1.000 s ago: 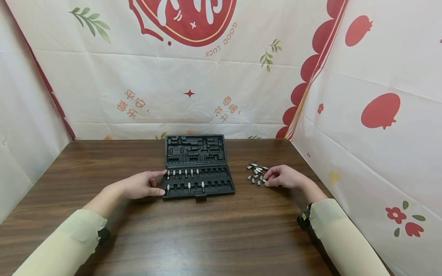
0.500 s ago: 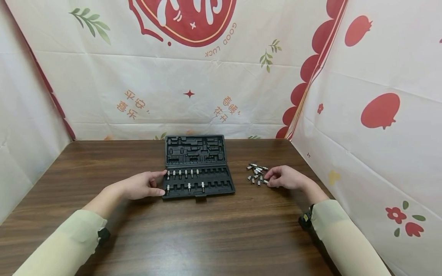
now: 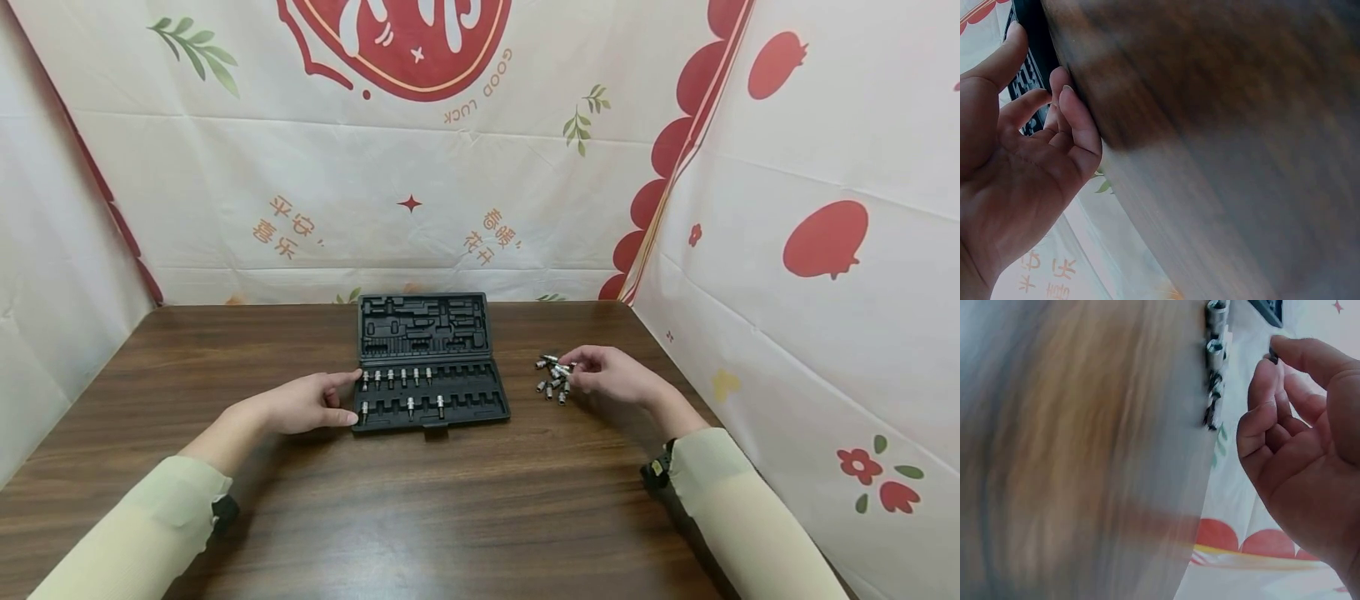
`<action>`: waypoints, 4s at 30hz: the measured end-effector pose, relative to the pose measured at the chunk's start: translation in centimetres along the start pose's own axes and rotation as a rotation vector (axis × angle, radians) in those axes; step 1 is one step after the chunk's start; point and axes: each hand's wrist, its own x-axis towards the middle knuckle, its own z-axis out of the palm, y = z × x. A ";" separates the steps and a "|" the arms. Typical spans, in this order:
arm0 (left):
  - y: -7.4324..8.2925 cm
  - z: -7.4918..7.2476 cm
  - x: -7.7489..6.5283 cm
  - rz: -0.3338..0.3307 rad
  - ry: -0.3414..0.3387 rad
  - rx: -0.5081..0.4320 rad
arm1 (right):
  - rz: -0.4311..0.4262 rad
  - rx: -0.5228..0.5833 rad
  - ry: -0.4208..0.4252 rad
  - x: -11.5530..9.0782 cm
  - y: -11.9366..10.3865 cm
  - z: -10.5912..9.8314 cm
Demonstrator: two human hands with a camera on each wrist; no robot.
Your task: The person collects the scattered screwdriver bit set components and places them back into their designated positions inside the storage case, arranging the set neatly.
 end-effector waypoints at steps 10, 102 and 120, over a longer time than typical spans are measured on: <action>0.0 0.0 0.0 0.005 0.002 -0.001 | -0.084 0.086 0.013 1.6 -2.1 1.2; -0.1 0.0 -0.3 -0.006 -0.002 0.011 | -0.139 -0.339 -0.045 12.3 -11.4 11.9; -0.2 0.1 -0.1 -0.004 -0.001 0.011 | -0.094 -0.318 -0.051 12.4 -11.6 12.1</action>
